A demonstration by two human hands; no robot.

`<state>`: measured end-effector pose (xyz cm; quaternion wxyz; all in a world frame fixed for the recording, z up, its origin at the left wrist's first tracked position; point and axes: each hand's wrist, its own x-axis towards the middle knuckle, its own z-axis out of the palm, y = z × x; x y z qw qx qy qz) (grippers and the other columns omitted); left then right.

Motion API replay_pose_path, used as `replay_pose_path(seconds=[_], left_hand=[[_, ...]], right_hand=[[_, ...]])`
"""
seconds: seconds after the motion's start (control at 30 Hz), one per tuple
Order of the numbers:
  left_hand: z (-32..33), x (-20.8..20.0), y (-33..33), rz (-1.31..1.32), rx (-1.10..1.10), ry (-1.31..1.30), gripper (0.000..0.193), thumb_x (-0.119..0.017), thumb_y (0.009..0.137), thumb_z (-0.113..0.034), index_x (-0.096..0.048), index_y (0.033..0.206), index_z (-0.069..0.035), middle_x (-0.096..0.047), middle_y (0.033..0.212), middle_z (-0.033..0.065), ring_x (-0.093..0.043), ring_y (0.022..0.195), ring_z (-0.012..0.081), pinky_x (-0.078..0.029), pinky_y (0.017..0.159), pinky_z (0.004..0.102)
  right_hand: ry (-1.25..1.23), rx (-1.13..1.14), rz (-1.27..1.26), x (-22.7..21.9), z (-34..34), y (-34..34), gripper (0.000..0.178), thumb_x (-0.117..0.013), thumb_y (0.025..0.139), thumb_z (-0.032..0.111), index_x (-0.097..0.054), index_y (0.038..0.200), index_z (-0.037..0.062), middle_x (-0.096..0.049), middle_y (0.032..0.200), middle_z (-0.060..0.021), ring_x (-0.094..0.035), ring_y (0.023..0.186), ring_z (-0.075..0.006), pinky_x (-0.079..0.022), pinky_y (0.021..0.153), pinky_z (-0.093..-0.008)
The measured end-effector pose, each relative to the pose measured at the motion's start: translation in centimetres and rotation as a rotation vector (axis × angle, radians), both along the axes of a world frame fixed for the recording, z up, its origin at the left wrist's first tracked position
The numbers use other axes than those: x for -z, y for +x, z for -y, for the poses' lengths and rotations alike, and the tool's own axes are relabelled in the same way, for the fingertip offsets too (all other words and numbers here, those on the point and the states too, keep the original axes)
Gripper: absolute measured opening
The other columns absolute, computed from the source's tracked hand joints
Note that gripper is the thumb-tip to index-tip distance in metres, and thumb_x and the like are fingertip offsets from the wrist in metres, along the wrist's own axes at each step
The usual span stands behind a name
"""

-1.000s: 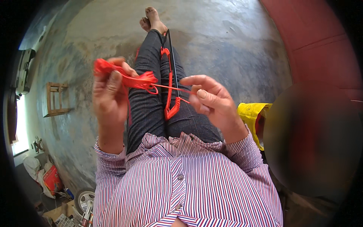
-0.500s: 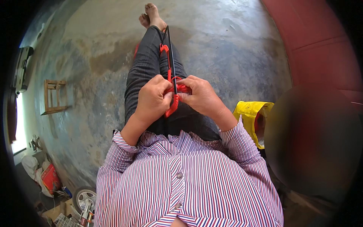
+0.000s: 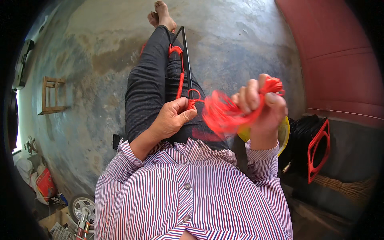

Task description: Weaving red plastic cord around a circular black frame to create a chair or stool seat.

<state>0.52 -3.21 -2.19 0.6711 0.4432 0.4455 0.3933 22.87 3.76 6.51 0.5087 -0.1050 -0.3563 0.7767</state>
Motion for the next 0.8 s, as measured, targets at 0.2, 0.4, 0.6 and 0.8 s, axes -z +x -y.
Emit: replay_pose_path(seconds=[0.2, 0.4, 0.6, 0.8], left_hand=[[-1.6, 2.2, -1.2, -0.426, 0.023, 0.337, 0.025, -0.072, 0.083, -0.015, -0.052, 0.077, 0.000, -0.047, 0.066, 0.0044, -0.043, 0.062, 0.0102, -0.039, 0.057, 0.0283], [-2.1, 3.6, -1.4, -0.493, 0.042, 0.305, 0.025, -0.073, 0.079, -0.011, -0.052, 0.076, 0.002, -0.047, 0.066, 0.0078, -0.044, 0.060, 0.0130, -0.039, 0.057, 0.0304], [-2.1, 3.2, -0.6, -0.485, -0.003, 0.273, 0.020, -0.074, 0.080, -0.012, -0.061, 0.085, 0.002, -0.055, 0.070, 0.0064, -0.049, 0.064, 0.0109, -0.042, 0.059, 0.0275], [-2.6, 3.7, 0.3, -0.266, -0.041, 0.064, 0.025, -0.075, 0.079, -0.009, -0.063, 0.098, 0.002, -0.065, 0.086, 0.0042, -0.058, 0.080, 0.0086, -0.049, 0.074, 0.0238]], right_hand=[[-0.044, 0.181, 0.046, -0.5, 0.3, 1.8, 0.025, -0.055, 0.088, 0.016, -0.049, 0.110, 0.0044, -0.042, 0.066, 0.0002, -0.038, 0.052, -0.0060, -0.035, 0.049, -0.0240], [-0.308, 0.114, 0.887, 7.2, 2.3, -3.1, 0.013, -0.055, 0.090, 0.006, -0.056, 0.102, 0.0028, -0.049, 0.069, 0.0024, -0.043, 0.054, -0.0063, -0.036, 0.049, -0.0221], [-0.224, 0.116, 0.948, 7.4, 3.1, -4.4, 0.008, -0.057, 0.087, 0.002, -0.056, 0.095, 0.0020, -0.052, 0.071, 0.0025, -0.047, 0.056, -0.0060, -0.039, 0.049, -0.0227], [-0.018, 0.013, 0.988, 5.9, 3.5, -4.9, 0.010, -0.055, 0.085, -0.001, -0.056, 0.095, 0.0028, -0.053, 0.074, 0.0029, -0.048, 0.057, -0.0053, -0.039, 0.052, -0.0206]])
